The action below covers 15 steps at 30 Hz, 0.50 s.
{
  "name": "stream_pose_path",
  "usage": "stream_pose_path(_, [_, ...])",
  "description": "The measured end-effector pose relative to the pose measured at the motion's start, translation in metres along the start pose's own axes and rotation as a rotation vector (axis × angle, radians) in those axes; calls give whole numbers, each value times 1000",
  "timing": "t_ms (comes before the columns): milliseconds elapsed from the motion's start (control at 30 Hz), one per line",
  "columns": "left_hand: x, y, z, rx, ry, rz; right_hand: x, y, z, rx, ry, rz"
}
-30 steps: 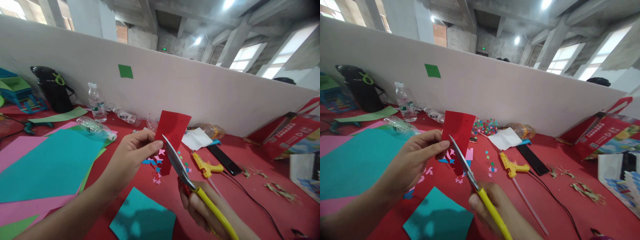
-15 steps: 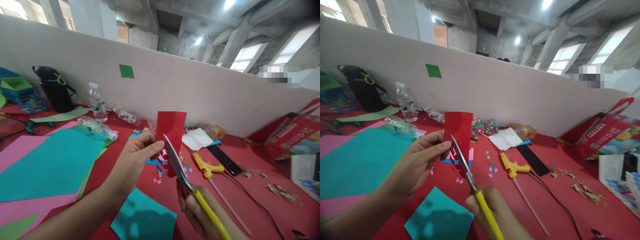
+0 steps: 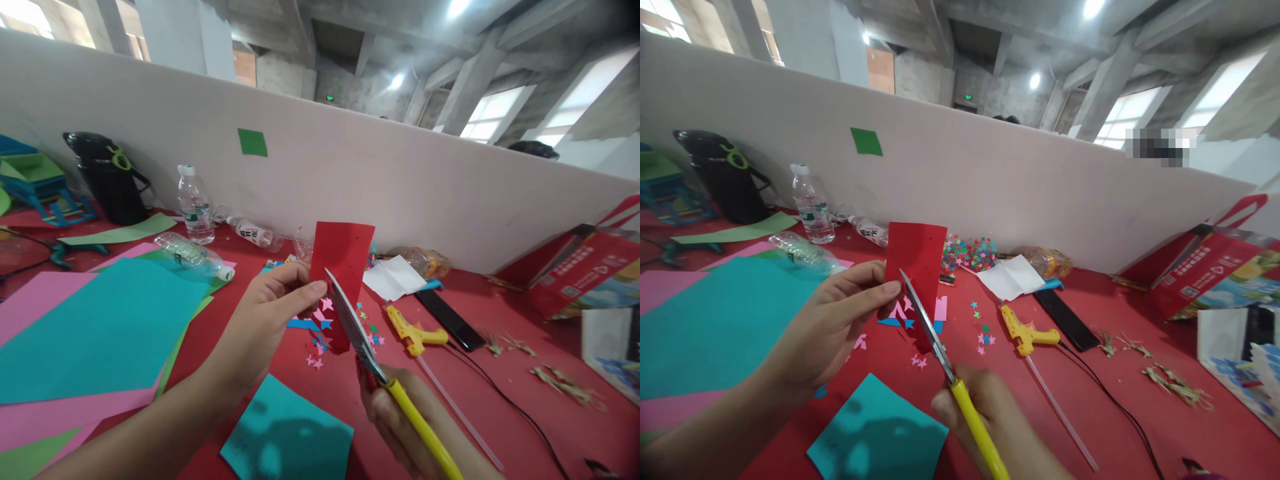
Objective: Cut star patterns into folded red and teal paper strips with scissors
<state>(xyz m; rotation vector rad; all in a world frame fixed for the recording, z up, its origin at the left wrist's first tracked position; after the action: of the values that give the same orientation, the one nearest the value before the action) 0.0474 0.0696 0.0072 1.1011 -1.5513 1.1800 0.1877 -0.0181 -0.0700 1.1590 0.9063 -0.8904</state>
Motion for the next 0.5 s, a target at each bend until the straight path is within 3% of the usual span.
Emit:
stream_pose_path(333, [3,1,1,-18,-8,-10,-3,2,3,45,1,-33])
stream_pose_path(500, [9,-1,-1,-4,-77,-48,-4,3,4,85,23,-34])
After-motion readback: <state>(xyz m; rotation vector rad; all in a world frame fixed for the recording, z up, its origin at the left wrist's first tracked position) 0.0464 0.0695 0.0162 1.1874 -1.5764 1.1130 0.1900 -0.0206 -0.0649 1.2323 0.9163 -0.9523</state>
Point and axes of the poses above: each hand's wrist, its own z-axis away from the middle knuckle, its own y-axis out of the back of the hand, x = y × z, the point moved 9 cm from there along -z, towards the middle knuckle, and after that the axes turned 9 degrees about x, right-handed, at the moved point
